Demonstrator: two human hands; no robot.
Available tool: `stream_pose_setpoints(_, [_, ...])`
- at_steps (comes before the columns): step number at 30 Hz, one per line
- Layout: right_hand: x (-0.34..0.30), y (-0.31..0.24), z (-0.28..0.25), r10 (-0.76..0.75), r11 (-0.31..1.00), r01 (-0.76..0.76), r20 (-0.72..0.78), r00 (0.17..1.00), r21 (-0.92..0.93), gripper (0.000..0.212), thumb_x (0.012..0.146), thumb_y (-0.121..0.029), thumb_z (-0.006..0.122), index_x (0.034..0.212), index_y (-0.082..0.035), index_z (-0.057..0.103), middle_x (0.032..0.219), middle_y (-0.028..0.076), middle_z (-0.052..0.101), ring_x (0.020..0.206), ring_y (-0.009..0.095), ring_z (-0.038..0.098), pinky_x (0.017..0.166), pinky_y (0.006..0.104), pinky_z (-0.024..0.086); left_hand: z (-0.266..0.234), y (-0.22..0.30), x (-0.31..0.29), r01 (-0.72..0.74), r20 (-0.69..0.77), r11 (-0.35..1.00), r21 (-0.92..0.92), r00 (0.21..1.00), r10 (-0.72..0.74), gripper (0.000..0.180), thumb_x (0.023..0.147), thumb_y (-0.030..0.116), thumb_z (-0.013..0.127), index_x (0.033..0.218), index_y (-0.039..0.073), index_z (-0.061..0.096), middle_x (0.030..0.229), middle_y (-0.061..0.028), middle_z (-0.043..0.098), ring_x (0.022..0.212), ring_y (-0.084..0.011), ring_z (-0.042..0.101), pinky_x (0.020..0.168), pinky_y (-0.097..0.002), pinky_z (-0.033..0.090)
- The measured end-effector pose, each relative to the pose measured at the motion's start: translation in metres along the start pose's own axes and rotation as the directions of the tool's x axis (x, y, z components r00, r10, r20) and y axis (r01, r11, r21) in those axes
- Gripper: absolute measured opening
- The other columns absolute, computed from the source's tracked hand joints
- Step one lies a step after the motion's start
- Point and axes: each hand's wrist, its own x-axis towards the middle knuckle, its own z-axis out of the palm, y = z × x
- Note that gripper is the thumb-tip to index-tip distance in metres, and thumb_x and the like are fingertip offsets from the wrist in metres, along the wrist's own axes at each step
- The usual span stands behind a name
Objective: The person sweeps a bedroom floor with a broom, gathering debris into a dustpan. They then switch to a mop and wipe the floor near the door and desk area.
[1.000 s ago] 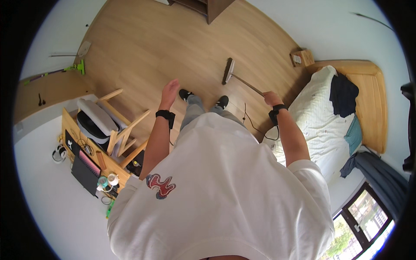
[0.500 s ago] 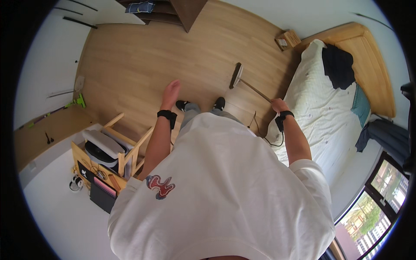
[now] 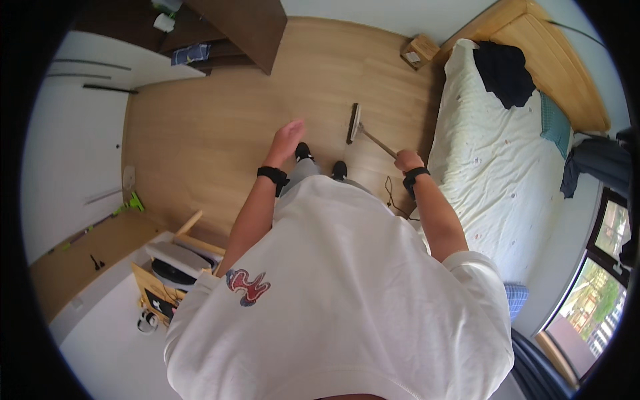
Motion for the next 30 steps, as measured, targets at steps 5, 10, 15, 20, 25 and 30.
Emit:
stream_pose_setpoints(5, [-0.005, -0.013, 0.011, -0.006, 1.0, 0.004, -0.081, 0.997, -0.027, 0.026, 0.083, -0.016, 0.053, 0.102, -0.006, 0.069, 0.107, 0.02, 0.066, 0.101, 0.038, 0.063, 0.085, 0.0436, 0.052, -0.014, -0.008, 0.025, 0.042, 0.049, 0.997, -0.069, 0.998, -0.039, 0.036, 0.092, 0.014, 0.056, 0.124, -0.003, 0.055, 0.121, -0.0124, 0.06, 0.112, -0.0188, 0.057, 0.096, -0.0287, 0.044])
stream_pose_setpoints(10, [-0.018, -0.028, 0.001, 0.019, 1.0, -0.018, -0.113, 0.993, 0.01, 0.025, 0.083, -0.014, 0.053, 0.103, -0.01, 0.068, 0.103, 0.019, 0.066, 0.099, 0.037, 0.063, 0.084, 0.0447, 0.052, -0.018, 0.0, 0.067, 0.051, 0.112, 0.988, -0.147, 0.993, -0.034, 0.037, 0.093, 0.015, 0.056, 0.125, -0.003, 0.055, 0.122, -0.0121, 0.06, 0.113, -0.0184, 0.056, 0.097, -0.029, 0.043])
stream_pose_setpoints(15, [-0.042, -0.049, -0.034, 0.059, 0.979, -0.031, -0.137, 0.989, 0.199, 0.029, 0.081, -0.015, 0.054, 0.107, -0.014, 0.068, 0.1, 0.02, 0.066, 0.098, 0.035, 0.063, 0.085, 0.0431, 0.052, -0.034, -0.012, 0.12, 0.11, 0.189, 0.98, -0.167, 0.979, -0.077, 0.035, 0.093, 0.017, 0.056, 0.123, -0.002, 0.056, 0.12, -0.01, 0.061, 0.11, -0.0163, 0.057, 0.095, -0.0282, 0.043])
stream_pose_setpoints(20, [-0.029, -0.072, -0.067, 0.169, 0.834, -0.107, -0.065, 0.983, 0.541, 0.036, 0.081, -0.02, 0.06, 0.115, -0.009, 0.066, 0.071, 0.017, 0.066, 0.067, 0.027, 0.067, 0.064, 0.0369, 0.054, -0.06, -0.01, 0.18, 0.137, 0.202, 0.971, -0.195, 0.975, -0.097, 0.034, 0.093, 0.017, 0.058, 0.122, -0.002, 0.057, 0.119, -0.0101, 0.062, 0.109, -0.0163, 0.057, 0.094, -0.0277, 0.044])
stream_pose_setpoints(25, [0.004, -0.125, -0.094, 0.206, 0.585, -0.112, -0.013, 0.978, 0.803, 0.034, 0.083, -0.019, 0.06, 0.112, -0.003, 0.066, 0.059, 0.008, 0.059, 0.046, 0.015, 0.057, 0.044, 0.0289, 0.047, -0.084, -0.012, 0.226, 0.228, 0.235, 0.957, -0.179, 0.954, -0.184, 0.037, 0.091, 0.017, 0.061, 0.123, -0.002, 0.056, 0.12, -0.0118, 0.062, 0.111, -0.0177, 0.058, 0.093, -0.0279, 0.044])
stream_pose_setpoints(30, [0.056, -0.177, -0.108, 0.239, 0.366, -0.109, 0.02, 0.971, 0.924, 0.035, 0.084, -0.017, 0.058, 0.115, -0.001, 0.062, 0.057, 0.008, 0.057, 0.044, 0.015, 0.055, 0.042, 0.0293, 0.043, -0.09, -0.027, 0.263, 0.214, 0.318, 0.967, -0.138, 0.934, -0.161, 0.039, 0.091, 0.016, 0.06, 0.125, -0.001, 0.055, 0.124, -0.0132, 0.06, 0.115, -0.0182, 0.056, 0.094, -0.0287, 0.044])
